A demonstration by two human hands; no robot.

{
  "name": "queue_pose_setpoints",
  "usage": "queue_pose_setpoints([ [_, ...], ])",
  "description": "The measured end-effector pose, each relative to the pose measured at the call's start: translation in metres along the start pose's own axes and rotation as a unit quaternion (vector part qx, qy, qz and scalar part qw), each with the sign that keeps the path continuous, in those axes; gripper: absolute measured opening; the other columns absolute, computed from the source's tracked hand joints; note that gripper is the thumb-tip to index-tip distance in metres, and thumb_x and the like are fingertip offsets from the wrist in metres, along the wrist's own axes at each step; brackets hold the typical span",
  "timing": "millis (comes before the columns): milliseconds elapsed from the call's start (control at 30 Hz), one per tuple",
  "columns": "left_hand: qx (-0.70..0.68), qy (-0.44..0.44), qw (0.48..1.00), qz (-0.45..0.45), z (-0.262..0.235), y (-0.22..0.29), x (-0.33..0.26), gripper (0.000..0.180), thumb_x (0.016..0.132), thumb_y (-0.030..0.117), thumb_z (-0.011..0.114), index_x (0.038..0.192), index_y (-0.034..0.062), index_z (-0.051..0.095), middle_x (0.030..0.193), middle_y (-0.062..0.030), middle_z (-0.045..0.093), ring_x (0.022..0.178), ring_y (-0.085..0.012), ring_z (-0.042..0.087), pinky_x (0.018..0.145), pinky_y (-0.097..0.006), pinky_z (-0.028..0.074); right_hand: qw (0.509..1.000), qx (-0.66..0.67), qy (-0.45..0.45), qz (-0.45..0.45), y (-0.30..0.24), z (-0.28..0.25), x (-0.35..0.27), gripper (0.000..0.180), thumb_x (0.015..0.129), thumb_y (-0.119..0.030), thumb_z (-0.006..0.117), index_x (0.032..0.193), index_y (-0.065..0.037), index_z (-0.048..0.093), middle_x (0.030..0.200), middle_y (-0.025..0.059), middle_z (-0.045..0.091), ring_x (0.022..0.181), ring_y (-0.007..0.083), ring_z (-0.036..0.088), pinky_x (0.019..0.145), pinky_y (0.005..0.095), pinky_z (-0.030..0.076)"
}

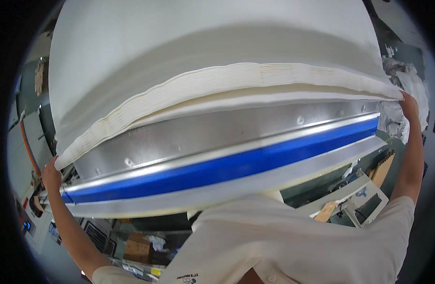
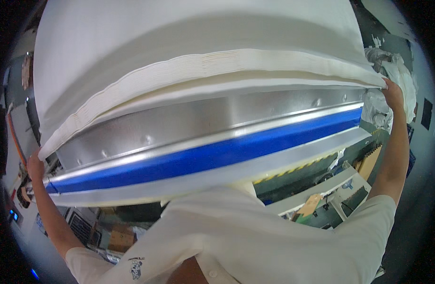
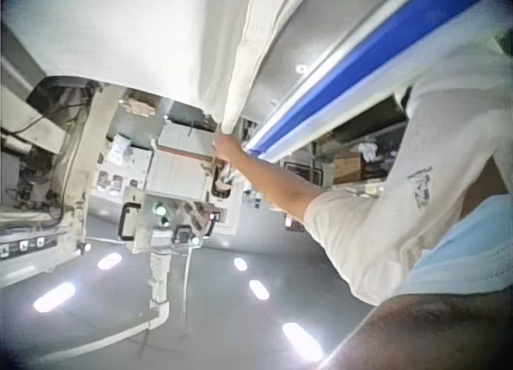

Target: The person repeatedly lifts a large stack of white paper sheets from a metal tray, separates a few sheets from the top, and places them back onto the stack. This action is performed continuously in a repetitive manner.

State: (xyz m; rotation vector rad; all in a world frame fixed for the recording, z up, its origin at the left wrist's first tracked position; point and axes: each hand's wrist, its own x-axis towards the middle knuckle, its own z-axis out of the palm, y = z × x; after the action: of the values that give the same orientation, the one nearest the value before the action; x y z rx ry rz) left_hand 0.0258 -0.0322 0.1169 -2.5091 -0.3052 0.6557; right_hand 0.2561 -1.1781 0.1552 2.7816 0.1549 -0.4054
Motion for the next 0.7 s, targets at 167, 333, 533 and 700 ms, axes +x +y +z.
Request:
queue_pose_setpoints([
  [167,-0.009,-0.073,0.994,0.077,0.060,-0.003,-0.067,0.035,0.078,0.001,0.049,0.107,0.0145,0.063,0.108,-0.0094,0.064,0.101,-0.0299,0.059,0.100,-0.046,0.035,0.991,-0.022,-0.134,-0.007,-0.003,0.033,-0.053,0.033,0.072,-0.006,0.058,0.104,-0.009,0.065,0.093,0.0165,0.066,0.089,0.0370,0.061,0.079,0.0444,0.047],
  [333,0.039,-0.191,0.975,0.107,0.084,0.040,-0.129,0.032,0.081,0.007,0.047,0.108,0.0169,0.063,0.111,-0.0037,0.064,0.106,-0.0226,0.058,0.104,-0.047,0.031,0.972,-0.096,-0.207,-0.056,-0.023,0.060,-0.105,0.031,0.072,-0.009,0.057,0.101,-0.011,0.067,0.089,0.0154,0.066,0.087,0.0354,0.062,0.081,0.0450,0.048],
  [533,0.025,-0.191,0.978,0.085,0.085,0.035,-0.131,0.032,0.082,0.008,0.047,0.106,0.0176,0.065,0.110,-0.0058,0.064,0.104,-0.0252,0.059,0.103,-0.047,0.031,0.958,-0.125,-0.260,-0.007,-0.032,0.060,-0.113,0.032,0.072,-0.011,0.058,0.103,-0.012,0.066,0.090,0.0162,0.066,0.089,0.0354,0.061,0.083,0.0452,0.047],
  [700,0.019,-0.079,0.995,0.052,0.047,-0.006,-0.103,0.033,0.080,0.002,0.047,0.106,0.0120,0.064,0.103,-0.0138,0.065,0.097,-0.0327,0.060,0.088,-0.044,0.044,0.986,-0.062,-0.157,-0.005,-0.006,0.038,-0.084,0.038,0.071,-0.010,0.059,0.108,-0.010,0.064,0.096,0.0201,0.064,0.094,0.0376,0.059,0.084,0.0444,0.046],
])
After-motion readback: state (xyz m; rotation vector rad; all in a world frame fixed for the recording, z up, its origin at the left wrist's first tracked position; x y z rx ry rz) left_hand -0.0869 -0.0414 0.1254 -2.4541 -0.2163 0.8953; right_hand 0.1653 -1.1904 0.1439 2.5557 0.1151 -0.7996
